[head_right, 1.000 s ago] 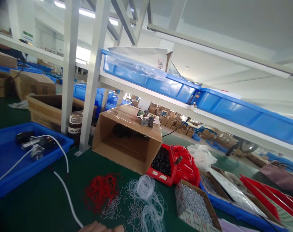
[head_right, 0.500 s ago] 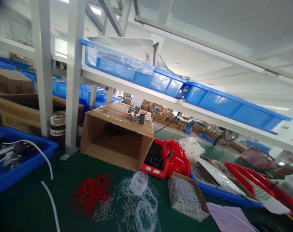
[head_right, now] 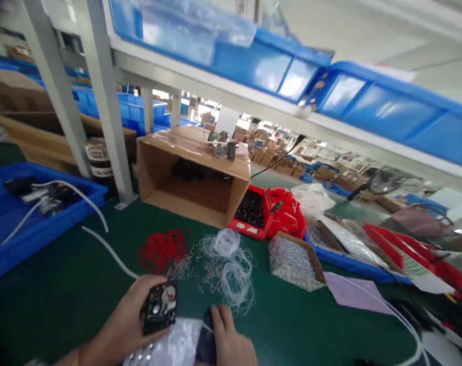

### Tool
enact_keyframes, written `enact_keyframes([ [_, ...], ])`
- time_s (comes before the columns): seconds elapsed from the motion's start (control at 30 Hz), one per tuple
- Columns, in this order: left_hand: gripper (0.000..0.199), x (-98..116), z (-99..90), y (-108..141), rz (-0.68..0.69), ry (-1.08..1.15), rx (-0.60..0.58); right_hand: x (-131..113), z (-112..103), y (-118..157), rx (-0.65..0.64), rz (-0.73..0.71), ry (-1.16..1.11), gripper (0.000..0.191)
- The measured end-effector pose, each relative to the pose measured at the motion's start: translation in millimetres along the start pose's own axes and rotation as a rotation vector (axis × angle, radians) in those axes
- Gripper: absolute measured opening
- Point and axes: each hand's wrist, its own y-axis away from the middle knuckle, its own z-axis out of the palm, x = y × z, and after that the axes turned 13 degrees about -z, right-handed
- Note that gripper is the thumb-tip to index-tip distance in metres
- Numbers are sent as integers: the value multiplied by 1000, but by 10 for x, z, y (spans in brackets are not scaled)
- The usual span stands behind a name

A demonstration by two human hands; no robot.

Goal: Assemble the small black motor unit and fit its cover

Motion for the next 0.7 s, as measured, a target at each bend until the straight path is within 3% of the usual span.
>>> enact_keyframes([
  [0.1,71,89,-41,-22,-112,77,-100,28,-95,33,213,137,-352,28],
  [0.2,72,106,-65,-44,-137,140,-171,-41,-301,-136,546,476,-818,44],
  [0.27,72,100,-76,-45,-141,160,-193,-174,-366,-295,677,632,-1104,50],
  [0.37,72,89,-81,-40,-132,170,-193,-430,-295,-499,557,750,-1510,50],
  [0.43,72,83,-78,-39,-127,174,-182,-561,-194,-595,462,783,-1656,45],
  [0.53,74,70,-70,-37,-131,177,-179,-644,-79,-684,453,733,-1561,28],
  [0.7,76,54,-69,-43,-150,173,-206,-632,-31,-720,449,379,-930,4],
])
